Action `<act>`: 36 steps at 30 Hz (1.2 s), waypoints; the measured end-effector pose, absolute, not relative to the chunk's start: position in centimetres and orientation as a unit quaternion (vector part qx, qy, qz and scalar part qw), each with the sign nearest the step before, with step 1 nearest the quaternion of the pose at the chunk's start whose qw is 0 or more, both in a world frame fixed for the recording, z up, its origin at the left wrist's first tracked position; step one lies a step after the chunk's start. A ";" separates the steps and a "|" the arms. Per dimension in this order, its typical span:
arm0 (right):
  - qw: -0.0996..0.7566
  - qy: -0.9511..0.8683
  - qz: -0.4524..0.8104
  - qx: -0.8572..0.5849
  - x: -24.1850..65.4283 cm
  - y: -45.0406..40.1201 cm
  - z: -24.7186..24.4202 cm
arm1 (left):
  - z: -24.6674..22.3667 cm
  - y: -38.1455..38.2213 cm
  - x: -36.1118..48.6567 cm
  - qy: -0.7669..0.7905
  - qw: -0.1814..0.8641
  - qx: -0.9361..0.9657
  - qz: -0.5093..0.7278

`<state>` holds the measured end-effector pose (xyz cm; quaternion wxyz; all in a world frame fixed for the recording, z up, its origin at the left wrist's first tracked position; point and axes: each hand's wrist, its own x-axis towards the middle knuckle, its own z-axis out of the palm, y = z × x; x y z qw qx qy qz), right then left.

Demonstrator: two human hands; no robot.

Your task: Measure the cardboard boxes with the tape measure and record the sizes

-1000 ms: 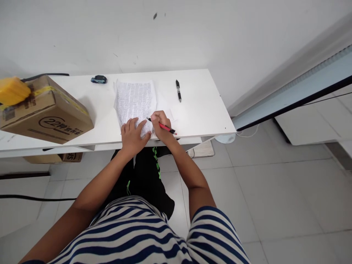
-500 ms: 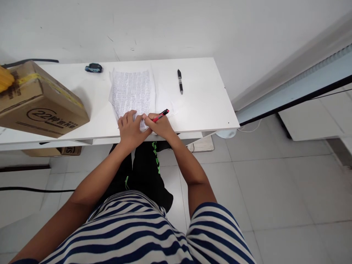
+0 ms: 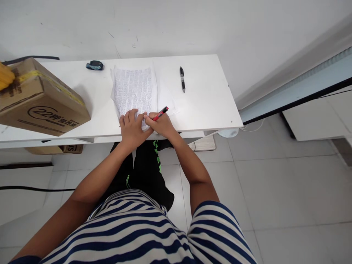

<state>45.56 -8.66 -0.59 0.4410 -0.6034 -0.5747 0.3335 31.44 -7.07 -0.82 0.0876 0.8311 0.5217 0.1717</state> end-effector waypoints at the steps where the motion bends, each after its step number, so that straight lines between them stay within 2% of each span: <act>1: 0.443 -0.571 0.336 -0.604 45.5 -8.7 -0.5 | -0.8 -7.1 31.4 0.522 0.088 0.831 0.169; 36: 0.458 -0.564 0.325 -0.605 45.3 -8.9 -0.3 | -0.7 -6.9 31.4 0.520 0.089 0.837 0.147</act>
